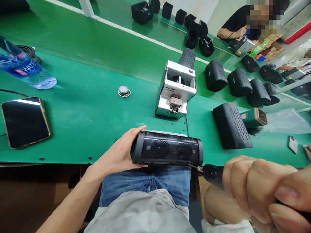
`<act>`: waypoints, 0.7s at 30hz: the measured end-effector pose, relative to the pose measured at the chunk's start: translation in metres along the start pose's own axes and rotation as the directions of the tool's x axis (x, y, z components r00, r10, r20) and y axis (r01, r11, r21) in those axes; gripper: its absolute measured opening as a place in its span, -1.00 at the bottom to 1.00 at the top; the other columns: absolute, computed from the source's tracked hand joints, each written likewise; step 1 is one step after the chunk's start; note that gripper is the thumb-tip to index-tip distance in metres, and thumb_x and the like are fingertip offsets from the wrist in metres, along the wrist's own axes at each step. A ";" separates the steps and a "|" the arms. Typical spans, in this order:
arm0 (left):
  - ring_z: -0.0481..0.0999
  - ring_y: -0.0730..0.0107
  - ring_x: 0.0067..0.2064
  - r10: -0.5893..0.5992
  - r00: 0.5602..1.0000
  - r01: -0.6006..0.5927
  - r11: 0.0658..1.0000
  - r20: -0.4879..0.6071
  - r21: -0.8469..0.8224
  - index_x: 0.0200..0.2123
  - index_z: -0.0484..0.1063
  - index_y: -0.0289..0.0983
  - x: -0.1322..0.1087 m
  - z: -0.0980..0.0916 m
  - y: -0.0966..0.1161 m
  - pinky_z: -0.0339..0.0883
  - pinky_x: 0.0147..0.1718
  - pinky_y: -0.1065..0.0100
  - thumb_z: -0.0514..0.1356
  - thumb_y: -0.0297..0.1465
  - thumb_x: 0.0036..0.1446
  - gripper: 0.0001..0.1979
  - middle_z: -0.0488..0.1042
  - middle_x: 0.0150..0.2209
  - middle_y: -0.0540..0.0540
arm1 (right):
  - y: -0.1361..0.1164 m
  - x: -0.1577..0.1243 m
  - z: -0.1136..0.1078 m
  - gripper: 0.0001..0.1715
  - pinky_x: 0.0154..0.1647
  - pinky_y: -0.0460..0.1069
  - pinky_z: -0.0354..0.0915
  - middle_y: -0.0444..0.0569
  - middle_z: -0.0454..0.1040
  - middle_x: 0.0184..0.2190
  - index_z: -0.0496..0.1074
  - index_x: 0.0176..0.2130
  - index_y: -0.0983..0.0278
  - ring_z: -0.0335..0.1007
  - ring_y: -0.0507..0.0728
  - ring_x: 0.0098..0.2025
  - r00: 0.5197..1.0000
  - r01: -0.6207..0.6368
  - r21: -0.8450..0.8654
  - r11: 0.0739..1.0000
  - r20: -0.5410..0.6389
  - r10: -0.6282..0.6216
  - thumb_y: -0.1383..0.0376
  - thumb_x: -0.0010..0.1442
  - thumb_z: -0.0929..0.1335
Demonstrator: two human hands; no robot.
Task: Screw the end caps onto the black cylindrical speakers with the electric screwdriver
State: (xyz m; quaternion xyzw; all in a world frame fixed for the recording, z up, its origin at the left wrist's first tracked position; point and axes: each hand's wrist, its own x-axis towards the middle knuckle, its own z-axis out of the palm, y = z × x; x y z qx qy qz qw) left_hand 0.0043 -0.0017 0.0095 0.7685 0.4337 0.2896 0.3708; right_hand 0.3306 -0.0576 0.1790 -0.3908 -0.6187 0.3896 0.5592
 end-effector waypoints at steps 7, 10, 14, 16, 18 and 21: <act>0.44 -0.31 0.48 0.013 1.000 -0.013 1.000 -0.007 0.029 0.61 -0.03 -0.05 0.001 0.000 -0.002 0.36 0.49 -0.22 0.61 -0.22 0.08 0.21 0.36 0.51 -0.28 | 0.002 0.010 0.040 -0.84 -0.81 -0.02 0.03 -0.32 0.09 -0.70 0.50 -0.22 0.07 -0.05 0.02 -0.79 0.967 0.125 -0.041 0.991 -0.220 -0.131 0.21 0.36 0.54; 0.41 -0.31 0.50 0.009 1.000 -0.009 0.999 -0.009 0.032 0.62 -0.04 -0.06 0.001 0.001 -0.003 0.33 0.51 -0.23 0.62 -0.24 0.07 0.23 0.32 0.52 -0.31 | 0.004 0.018 0.048 -0.85 -0.80 -0.05 -0.01 -0.33 0.13 -0.70 0.52 -0.22 0.10 -0.05 -0.01 -0.79 0.961 0.174 0.032 0.984 -0.224 -0.163 0.29 0.29 0.55; 0.40 -0.33 0.52 0.013 1.000 -0.012 0.999 -0.025 0.040 0.64 -0.07 -0.06 0.002 0.004 -0.006 0.33 0.51 -0.24 0.62 -0.28 0.07 0.26 0.30 0.54 -0.34 | -0.017 0.040 0.030 -0.86 -0.84 -0.05 0.06 -0.29 0.23 -0.69 0.62 -0.16 0.17 0.03 -0.02 -0.81 0.984 0.178 0.123 0.976 -0.032 -0.175 0.32 0.24 0.55; 0.39 -0.34 0.53 0.028 0.999 -0.026 0.999 -0.030 0.040 0.64 -0.08 -0.05 0.002 0.005 -0.008 0.33 0.51 -0.27 0.62 -0.30 0.07 0.27 0.28 0.56 -0.34 | -0.036 0.058 0.021 -0.80 -0.87 -0.02 0.04 -0.30 0.21 -0.71 0.65 -0.14 0.12 -0.02 -0.01 -0.84 0.984 0.176 0.097 0.980 -0.048 -0.172 0.31 0.21 0.61; 0.37 -0.35 0.54 0.044 0.998 -0.043 0.998 -0.035 0.039 0.65 -0.08 -0.05 0.002 0.006 -0.009 0.32 0.51 -0.28 0.63 -0.31 0.06 0.28 0.26 0.57 -0.35 | -0.047 0.081 0.023 -0.74 -0.84 0.02 0.04 -0.30 0.20 -0.70 0.64 -0.26 0.07 -0.03 -0.01 -0.80 0.960 0.224 0.047 0.973 -0.185 -0.212 0.32 0.10 0.67; 0.32 -0.36 0.57 0.045 0.998 -0.043 0.998 -0.037 0.042 0.65 -0.08 -0.05 0.001 0.007 -0.011 0.30 0.52 -0.29 0.63 -0.32 0.05 0.29 0.23 0.59 -0.36 | -0.035 0.124 0.044 -0.72 -0.75 0.05 0.11 -0.28 0.24 -0.64 0.55 -0.38 0.06 0.09 0.03 -0.71 0.844 0.436 0.082 0.896 -0.383 -0.376 0.37 0.05 0.63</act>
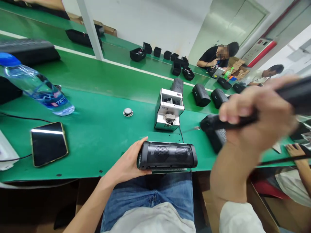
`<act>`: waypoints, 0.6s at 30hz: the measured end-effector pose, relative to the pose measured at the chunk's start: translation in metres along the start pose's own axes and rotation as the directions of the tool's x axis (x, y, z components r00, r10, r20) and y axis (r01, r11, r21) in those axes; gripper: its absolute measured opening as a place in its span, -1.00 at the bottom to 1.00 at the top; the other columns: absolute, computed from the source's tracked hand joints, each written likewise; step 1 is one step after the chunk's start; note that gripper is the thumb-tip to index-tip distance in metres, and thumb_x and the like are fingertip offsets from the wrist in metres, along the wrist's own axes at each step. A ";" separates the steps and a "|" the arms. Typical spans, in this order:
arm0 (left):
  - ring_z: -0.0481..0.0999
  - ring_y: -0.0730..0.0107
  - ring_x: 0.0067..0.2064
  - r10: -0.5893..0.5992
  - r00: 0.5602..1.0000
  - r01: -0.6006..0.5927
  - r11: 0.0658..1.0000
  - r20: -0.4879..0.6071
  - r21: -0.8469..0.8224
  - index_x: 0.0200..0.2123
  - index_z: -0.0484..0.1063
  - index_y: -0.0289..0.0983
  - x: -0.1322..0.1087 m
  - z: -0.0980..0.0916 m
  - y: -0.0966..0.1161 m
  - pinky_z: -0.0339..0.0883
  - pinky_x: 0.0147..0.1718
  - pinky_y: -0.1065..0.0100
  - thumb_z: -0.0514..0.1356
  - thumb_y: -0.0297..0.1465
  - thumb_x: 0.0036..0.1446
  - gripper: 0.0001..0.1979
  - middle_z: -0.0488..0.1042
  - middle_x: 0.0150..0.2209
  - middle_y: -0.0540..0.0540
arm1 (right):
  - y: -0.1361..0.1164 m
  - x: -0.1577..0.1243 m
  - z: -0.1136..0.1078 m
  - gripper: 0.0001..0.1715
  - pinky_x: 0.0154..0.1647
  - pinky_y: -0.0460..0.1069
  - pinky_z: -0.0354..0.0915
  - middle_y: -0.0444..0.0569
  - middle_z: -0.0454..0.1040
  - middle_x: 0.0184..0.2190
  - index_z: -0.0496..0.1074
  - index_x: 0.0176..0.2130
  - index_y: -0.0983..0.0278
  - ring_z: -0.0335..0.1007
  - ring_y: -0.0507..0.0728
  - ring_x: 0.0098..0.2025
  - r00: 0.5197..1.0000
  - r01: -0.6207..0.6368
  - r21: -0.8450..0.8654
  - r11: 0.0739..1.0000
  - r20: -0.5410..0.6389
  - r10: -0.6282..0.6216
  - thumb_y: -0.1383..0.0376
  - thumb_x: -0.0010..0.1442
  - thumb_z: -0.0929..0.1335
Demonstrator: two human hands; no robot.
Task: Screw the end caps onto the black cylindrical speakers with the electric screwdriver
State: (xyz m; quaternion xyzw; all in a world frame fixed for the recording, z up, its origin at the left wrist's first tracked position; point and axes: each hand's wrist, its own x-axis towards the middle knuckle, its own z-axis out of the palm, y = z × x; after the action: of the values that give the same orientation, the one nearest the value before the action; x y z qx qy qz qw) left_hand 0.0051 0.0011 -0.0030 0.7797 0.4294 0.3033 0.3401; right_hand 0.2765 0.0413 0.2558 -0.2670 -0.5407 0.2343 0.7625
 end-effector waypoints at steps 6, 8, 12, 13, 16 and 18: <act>0.34 -0.37 0.56 -0.005 1.000 0.005 1.000 -0.010 -0.004 0.65 -0.08 -0.05 0.001 0.000 0.002 0.36 0.49 -0.29 0.64 -0.37 0.02 0.31 0.25 0.58 -0.37 | 0.095 0.013 0.040 -0.71 -0.67 0.01 0.25 -0.31 0.28 -0.63 0.43 -0.37 0.12 0.24 0.04 -0.69 0.986 0.149 -0.044 0.988 0.079 -0.145 0.28 0.32 0.55; 0.37 -0.36 0.54 0.002 1.000 -0.002 1.000 -0.010 -0.010 0.66 -0.07 -0.05 0.001 -0.001 0.004 0.37 0.48 -0.29 0.64 -0.39 0.01 0.33 0.28 0.57 -0.37 | 0.109 0.015 0.042 -0.68 -0.69 -0.01 0.24 -0.31 0.26 -0.62 0.42 -0.37 0.13 0.23 0.02 -0.70 0.987 0.144 -0.093 0.985 0.090 -0.135 0.23 0.33 0.56; 0.35 -0.33 0.55 0.008 1.000 -0.008 1.000 -0.008 -0.021 0.66 -0.07 -0.05 0.002 -0.001 0.003 0.33 0.50 -0.27 0.64 -0.38 0.01 0.32 0.25 0.58 -0.36 | 0.116 0.019 0.039 -0.61 -0.75 -0.04 0.18 -0.31 0.23 -0.61 0.38 -0.38 0.13 0.16 -0.02 -0.73 0.990 0.129 -0.126 0.984 0.069 -0.122 0.14 0.33 0.58; 0.34 -0.33 0.56 0.009 1.000 -0.009 1.000 -0.008 -0.020 0.66 -0.07 -0.05 0.002 -0.001 0.003 0.32 0.51 -0.27 0.64 -0.37 0.02 0.32 0.25 0.59 -0.36 | 0.116 0.019 0.038 -0.60 -0.76 -0.04 0.17 -0.32 0.22 -0.61 0.38 -0.38 0.13 0.15 -0.03 -0.73 0.991 0.120 -0.127 0.985 0.071 -0.111 0.14 0.31 0.58; 0.32 -0.32 0.57 0.016 1.000 -0.016 1.000 -0.005 -0.020 0.65 -0.07 -0.06 0.002 0.001 -0.001 0.28 0.53 -0.25 0.64 -0.31 0.05 0.29 0.24 0.59 -0.35 | 0.109 0.015 0.037 -0.64 -0.76 -0.04 0.18 -0.32 0.23 -0.63 0.39 -0.40 0.14 0.16 -0.02 -0.74 0.993 0.077 -0.126 0.989 0.096 -0.065 0.20 0.25 0.59; 0.30 -0.30 0.58 0.032 0.999 -0.032 0.999 -0.005 -0.025 0.65 -0.07 -0.09 0.003 0.002 -0.002 0.26 0.55 -0.24 0.63 -0.29 0.08 0.26 0.23 0.59 -0.37 | 0.093 0.008 0.038 -0.71 -0.75 -0.03 0.16 -0.31 0.23 -0.65 0.41 -0.40 0.14 0.16 0.00 -0.74 0.995 0.046 -0.104 0.993 0.095 -0.036 0.26 0.23 0.56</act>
State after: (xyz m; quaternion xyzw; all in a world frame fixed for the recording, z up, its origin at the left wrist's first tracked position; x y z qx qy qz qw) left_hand 0.0067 0.0039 -0.0053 0.7815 0.4138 0.3158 0.3441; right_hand 0.2364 0.1222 0.2101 -0.2849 -0.5926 0.2015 0.7260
